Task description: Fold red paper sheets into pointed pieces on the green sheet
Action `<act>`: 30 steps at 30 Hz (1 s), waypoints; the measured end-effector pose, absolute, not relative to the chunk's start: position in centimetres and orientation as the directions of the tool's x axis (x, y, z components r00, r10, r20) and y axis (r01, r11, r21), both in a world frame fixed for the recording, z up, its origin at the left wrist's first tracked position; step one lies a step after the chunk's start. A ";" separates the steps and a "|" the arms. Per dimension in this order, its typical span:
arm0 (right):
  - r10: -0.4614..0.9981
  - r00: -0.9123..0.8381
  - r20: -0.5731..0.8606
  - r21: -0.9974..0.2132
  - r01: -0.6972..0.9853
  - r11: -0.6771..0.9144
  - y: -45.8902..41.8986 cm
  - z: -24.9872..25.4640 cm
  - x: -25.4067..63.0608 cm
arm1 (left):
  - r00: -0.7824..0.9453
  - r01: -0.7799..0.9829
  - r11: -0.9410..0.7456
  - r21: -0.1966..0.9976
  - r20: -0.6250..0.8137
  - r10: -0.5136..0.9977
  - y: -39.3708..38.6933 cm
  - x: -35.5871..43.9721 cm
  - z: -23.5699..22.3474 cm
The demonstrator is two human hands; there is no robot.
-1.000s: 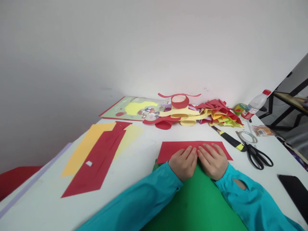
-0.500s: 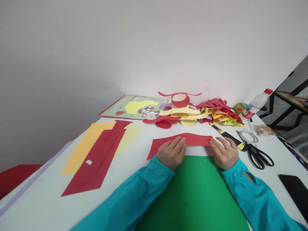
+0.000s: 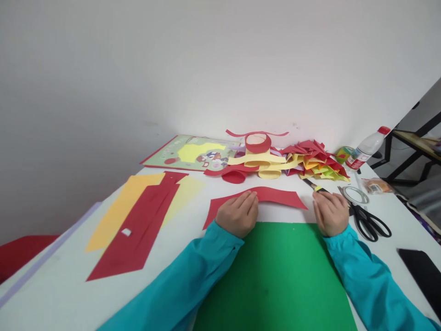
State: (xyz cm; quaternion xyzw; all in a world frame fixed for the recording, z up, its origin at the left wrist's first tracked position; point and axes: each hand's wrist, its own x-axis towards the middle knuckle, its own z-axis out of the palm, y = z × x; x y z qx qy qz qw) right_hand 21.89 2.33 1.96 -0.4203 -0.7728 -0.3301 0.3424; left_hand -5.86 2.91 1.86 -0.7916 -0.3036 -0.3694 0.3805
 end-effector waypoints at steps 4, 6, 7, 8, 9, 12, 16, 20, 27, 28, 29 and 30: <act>0.440 -0.558 0.704 0.253 0.775 0.579 1.0 1.6 18.4 | 0.568 0.727 -0.576 -0.374 0.798 0.199 2.1 -4.4 1.6; 0.417 -0.581 0.699 0.273 0.756 0.596 0.7 1.3 17.3 | 0.581 0.708 -0.605 -0.363 0.786 0.209 1.6 -3.6 1.5; 0.405 -0.589 0.699 0.282 0.748 0.601 0.6 1.1 17.1 | 0.588 0.699 -0.620 -0.357 0.780 0.213 1.3 -3.3 1.4; 0.395 -0.598 0.697 0.290 0.740 0.607 0.5 0.9 16.9 | 0.593 0.690 -0.634 -0.349 0.775 0.218 1.1 -2.9 1.4; 0.387 -0.608 0.693 0.297 0.730 0.616 0.5 0.8 16.9 | 0.597 0.680 -0.649 -0.341 0.771 0.220 0.8 -2.6 1.4; 0.360 -0.641 0.678 0.313 0.694 0.648 0.3 0.4 17.1 | 0.617 0.642 -0.693 -0.327 0.758 0.214 0.2 -1.6 1.3; 0.342 -0.643 0.685 0.316 0.686 0.656 0.2 0.3 17.4 | 0.629 0.620 -0.714 -0.327 0.751 0.202 0.1 -1.3 1.4; 0.358 -0.590 0.724 0.305 0.739 0.601 0.6 0.8 18.0 | 0.599 0.665 -0.665 -0.339 0.775 0.203 0.9 -2.3 1.5; 0.371 -0.546 0.751 0.317 0.791 0.524 1.1 1.5 19.2 | 0.549 0.729 -0.596 -0.338 0.808 0.213 2.0 -4.3 1.6; 0.371 -0.542 0.754 0.317 0.795 0.517 1.1 1.5 19.3 | 0.544 0.736 -0.585 -0.341 0.813 0.209 2.1 -4.5 1.7; 0.371 -0.536 0.758 0.316 0.800 0.510 1.2 1.5 19.4 | 0.542 0.742 -0.573 -0.348 0.815 0.206 2.2 -4.7 1.8; 0.371 -0.528 0.764 0.313 0.806 0.503 1.2 1.4 19.6 | 0.542 0.748 -0.560 -0.356 0.815 0.205 2.3 -5.0 1.9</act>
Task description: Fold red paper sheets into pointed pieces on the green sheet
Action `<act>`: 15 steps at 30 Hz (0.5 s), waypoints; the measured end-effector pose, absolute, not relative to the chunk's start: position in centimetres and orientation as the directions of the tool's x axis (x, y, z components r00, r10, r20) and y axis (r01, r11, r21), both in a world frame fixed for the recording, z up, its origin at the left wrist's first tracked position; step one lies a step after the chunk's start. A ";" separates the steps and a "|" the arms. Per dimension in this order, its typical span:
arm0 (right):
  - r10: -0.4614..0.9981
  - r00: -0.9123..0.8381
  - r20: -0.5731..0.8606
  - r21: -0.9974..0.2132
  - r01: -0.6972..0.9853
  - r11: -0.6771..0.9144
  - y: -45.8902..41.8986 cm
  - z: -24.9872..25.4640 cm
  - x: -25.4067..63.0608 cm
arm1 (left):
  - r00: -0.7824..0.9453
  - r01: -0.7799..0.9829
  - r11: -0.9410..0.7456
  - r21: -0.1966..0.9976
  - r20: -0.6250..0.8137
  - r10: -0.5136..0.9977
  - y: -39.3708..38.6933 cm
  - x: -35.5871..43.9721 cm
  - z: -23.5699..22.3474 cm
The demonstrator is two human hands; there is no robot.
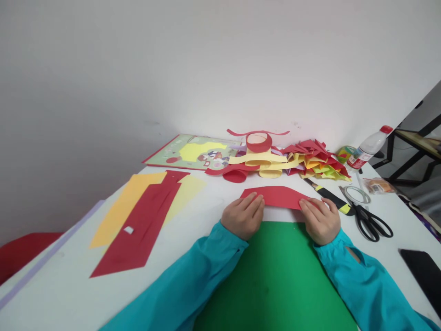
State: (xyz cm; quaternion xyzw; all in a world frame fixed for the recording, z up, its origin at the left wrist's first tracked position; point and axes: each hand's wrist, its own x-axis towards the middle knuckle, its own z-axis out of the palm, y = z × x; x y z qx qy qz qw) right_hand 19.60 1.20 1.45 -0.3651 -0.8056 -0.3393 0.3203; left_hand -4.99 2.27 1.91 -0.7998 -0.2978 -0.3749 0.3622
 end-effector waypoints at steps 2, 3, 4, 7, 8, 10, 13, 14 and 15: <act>0.373 -0.506 0.778 0.301 0.821 0.485 1.3 1.4 20.0 | 0.540 0.762 -0.531 -0.371 0.816 0.204 2.6 -5.6 2.2; 0.376 -0.494 0.784 0.295 0.829 0.475 1.4 1.4 20.3 | 0.538 0.769 -0.514 -0.379 0.818 0.203 2.8 -5.9 2.3; 0.378 -0.484 0.790 0.290 0.836 0.465 1.5 1.4 20.6 | 0.535 0.778 -0.498 -0.384 0.820 0.204 3.0 -6.3 2.4; 0.376 -0.466 0.801 0.290 0.851 0.437 1.9 1.5 21.5 | 0.522 0.803 -0.451 -0.390 0.825 0.216 3.8 -7.8 2.6; 0.373 -0.458 0.807 0.289 0.857 0.427 2.0 1.6 21.8 | 0.511 0.815 -0.434 -0.384 0.830 0.225 4.0 -8.3 2.6; 0.369 -0.426 0.826 0.273 0.875 0.400 2.1 1.9 22.2 | 0.466 0.849 -0.392 -0.353 0.850 0.245 4.5 -9.3 2.6; 0.375 -0.357 0.856 0.220 0.906 0.362 2.2 2.2 22.6 | 0.317 0.911 -0.355 -0.211 0.909 0.272 4.8 -10.3 2.6; 0.381 -0.337 0.861 0.201 0.913 0.355 2.2 2.3 22.6 | 0.273 0.914 -0.377 -0.151 0.916 0.293 4.9 -10.3 2.5; 0.389 -0.322 0.863 0.182 0.917 0.355 2.1 2.3 22.6 | 0.252 0.900 -0.425 -0.096 0.911 0.327 4.9 -10.2 2.3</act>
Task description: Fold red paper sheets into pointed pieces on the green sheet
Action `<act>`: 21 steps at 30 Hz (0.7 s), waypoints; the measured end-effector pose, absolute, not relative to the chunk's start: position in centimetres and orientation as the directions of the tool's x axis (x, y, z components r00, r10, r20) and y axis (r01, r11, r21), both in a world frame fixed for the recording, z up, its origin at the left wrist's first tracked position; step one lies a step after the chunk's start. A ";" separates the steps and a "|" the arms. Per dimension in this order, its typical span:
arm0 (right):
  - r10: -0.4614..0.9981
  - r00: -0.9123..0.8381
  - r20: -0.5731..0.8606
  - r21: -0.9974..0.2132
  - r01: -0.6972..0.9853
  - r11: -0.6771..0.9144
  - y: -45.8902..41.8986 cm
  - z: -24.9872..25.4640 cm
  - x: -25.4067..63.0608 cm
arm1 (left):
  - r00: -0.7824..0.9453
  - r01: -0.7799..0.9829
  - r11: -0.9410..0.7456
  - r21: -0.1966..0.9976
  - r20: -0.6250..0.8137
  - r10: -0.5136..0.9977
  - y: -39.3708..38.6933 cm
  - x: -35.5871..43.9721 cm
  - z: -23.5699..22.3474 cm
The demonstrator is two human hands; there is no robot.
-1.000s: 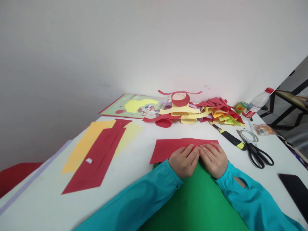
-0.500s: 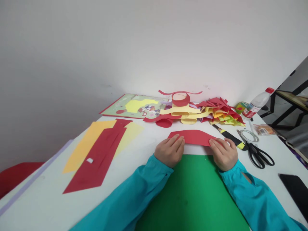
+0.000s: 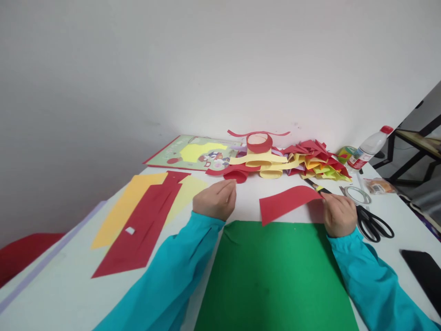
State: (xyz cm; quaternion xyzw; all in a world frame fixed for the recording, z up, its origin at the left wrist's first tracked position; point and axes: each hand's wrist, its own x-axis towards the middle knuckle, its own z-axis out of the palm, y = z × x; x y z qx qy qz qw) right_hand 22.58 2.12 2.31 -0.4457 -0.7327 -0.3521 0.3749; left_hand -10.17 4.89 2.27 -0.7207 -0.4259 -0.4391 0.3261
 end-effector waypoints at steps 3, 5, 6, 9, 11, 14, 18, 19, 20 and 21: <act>0.420 -0.305 0.855 0.132 0.910 0.393 1.8 2.2 22.3 | 0.393 0.752 -0.659 0.003 0.800 0.453 4.9 -9.1 1.2; 0.431 -0.288 0.855 0.091 0.902 0.422 1.5 2.2 22.0 | 0.547 0.617 -0.785 0.050 0.690 0.474 5.0 -8.3 0.2; 0.437 -0.265 0.859 0.061 0.902 0.427 1.3 2.2 21.8 | 0.594 0.569 -0.819 0.073 0.652 0.471 5.0 -8.0 -0.3; 0.478 -0.117 0.870 -0.092 0.916 0.390 0.8 2.4 21.3 | 0.652 0.488 -0.853 0.185 0.572 0.497 4.7 -7.6 -1.2; 0.522 0.003 0.853 -0.214 0.914 0.345 0.4 2.6 21.0 | 0.667 0.437 -0.853 0.285 0.533 0.520 4.2 -7.5 -1.1; 0.552 0.127 0.824 -0.330 0.899 0.287 0.2 2.7 20.7 | 0.664 0.348 -0.833 0.431 0.514 0.543 3.5 -7.0 -0.5; 0.618 0.207 0.759 -0.451 0.851 0.270 0.5 2.4 20.8 | 0.574 0.199 -0.785 0.586 0.580 0.578 2.8 -5.5 0.2; 0.664 0.218 0.716 -0.505 0.818 0.276 0.6 2.3 20.9 | 0.525 0.169 -0.769 0.616 0.604 0.600 2.7 -5.2 0.4; 0.721 0.220 0.657 -0.569 0.772 0.284 0.7 2.2 21.0 | 0.470 0.151 -0.747 0.647 0.618 0.630 2.5 -4.9 0.7; 0.783 0.213 0.584 -0.641 0.713 0.284 0.8 2.1 21.0 | 0.413 0.147 -0.716 0.682 0.616 0.671 2.4 -4.8 1.1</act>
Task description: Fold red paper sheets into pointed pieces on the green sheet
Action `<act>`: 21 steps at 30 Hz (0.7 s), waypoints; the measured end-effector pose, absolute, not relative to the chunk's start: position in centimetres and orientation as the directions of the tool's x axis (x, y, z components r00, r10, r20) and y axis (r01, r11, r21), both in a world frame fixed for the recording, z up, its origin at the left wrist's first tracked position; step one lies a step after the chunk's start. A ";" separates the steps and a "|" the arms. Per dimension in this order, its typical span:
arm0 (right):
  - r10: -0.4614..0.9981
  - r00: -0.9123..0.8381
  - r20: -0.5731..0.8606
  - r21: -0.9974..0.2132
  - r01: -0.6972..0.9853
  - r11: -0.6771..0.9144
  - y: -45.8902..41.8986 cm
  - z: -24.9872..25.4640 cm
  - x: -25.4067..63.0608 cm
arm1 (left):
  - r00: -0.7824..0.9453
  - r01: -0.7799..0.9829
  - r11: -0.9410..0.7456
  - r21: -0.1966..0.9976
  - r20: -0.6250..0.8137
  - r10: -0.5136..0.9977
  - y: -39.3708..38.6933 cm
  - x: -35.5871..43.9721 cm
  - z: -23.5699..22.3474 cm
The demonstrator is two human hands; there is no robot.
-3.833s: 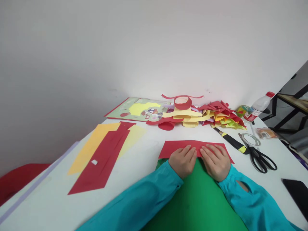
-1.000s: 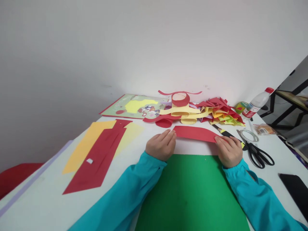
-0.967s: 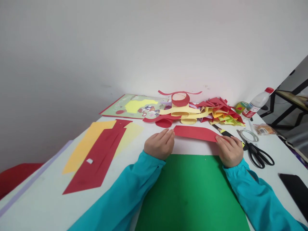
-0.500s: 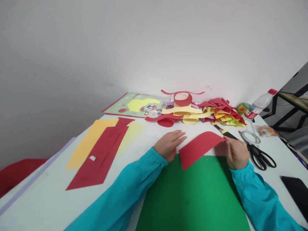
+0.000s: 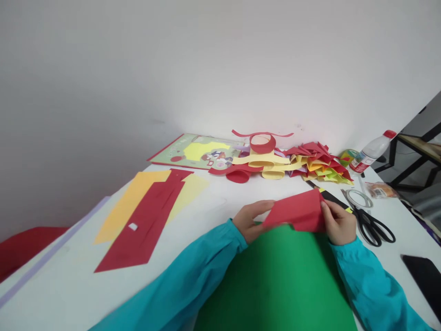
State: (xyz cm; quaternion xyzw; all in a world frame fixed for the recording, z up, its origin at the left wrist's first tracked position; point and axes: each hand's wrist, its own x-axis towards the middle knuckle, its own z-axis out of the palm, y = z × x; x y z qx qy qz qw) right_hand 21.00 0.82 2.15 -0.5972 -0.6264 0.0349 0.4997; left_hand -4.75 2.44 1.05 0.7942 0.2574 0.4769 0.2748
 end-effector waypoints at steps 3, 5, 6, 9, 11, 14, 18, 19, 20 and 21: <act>0.941 0.156 0.301 -0.850 0.491 0.190 0.8 2.3 20.7 | 0.265 0.192 -0.561 0.806 0.508 0.820 2.3 -4.8 2.0; 0.988 0.104 0.114 -0.935 0.348 0.072 0.5 2.4 20.2 | 0.127 0.204 -0.444 0.872 0.427 0.895 2.4 -5.1 2.4; 0.997 0.071 0.037 -0.960 0.279 0.016 0.3 2.5 19.9 | 0.045 0.181 -0.400 0.898 0.399 0.916 2.5 -5.2 2.5; 0.993 -0.047 -0.110 -0.993 0.054 -0.108 -0.4 2.7 19.1 | -0.144 0.031 -0.349 0.937 0.350 0.926 2.9 -5.5 2.7; 0.980 -0.119 -0.161 -0.983 -0.066 -0.169 -0.8 2.8 18.7 | -0.197 -0.052 -0.328 0.943 0.312 0.929 3.1 -5.5 2.8; 0.942 -0.257 -0.214 -0.964 -0.100 -0.246 -1.3 2.9 18.4 | -0.200 -0.171 -0.233 0.957 0.198 0.960 3.1 -5.4 3.1; 0.812 -0.520 -0.267 -0.959 0.057 -0.279 -1.7 2.8 18.0 | -0.087 -0.230 -0.103 0.968 0.085 0.993 3.0 -5.4 3.0; 0.789 -0.549 -0.276 -0.958 0.092 -0.271 -1.7 2.8 17.9 | -0.049 -0.215 -0.091 0.972 0.082 0.995 2.9 -5.4 2.9; 0.783 -0.554 -0.282 -0.958 0.114 -0.264 -1.7 2.7 17.8 | -0.006 -0.201 -0.085 0.976 0.085 0.996 2.9 -5.4 2.8; 0.792 -0.540 -0.285 -0.958 0.125 -0.259 -1.6 2.6 17.7 | 0.038 -0.191 -0.083 0.978 0.092 0.995 2.8 -5.3 2.7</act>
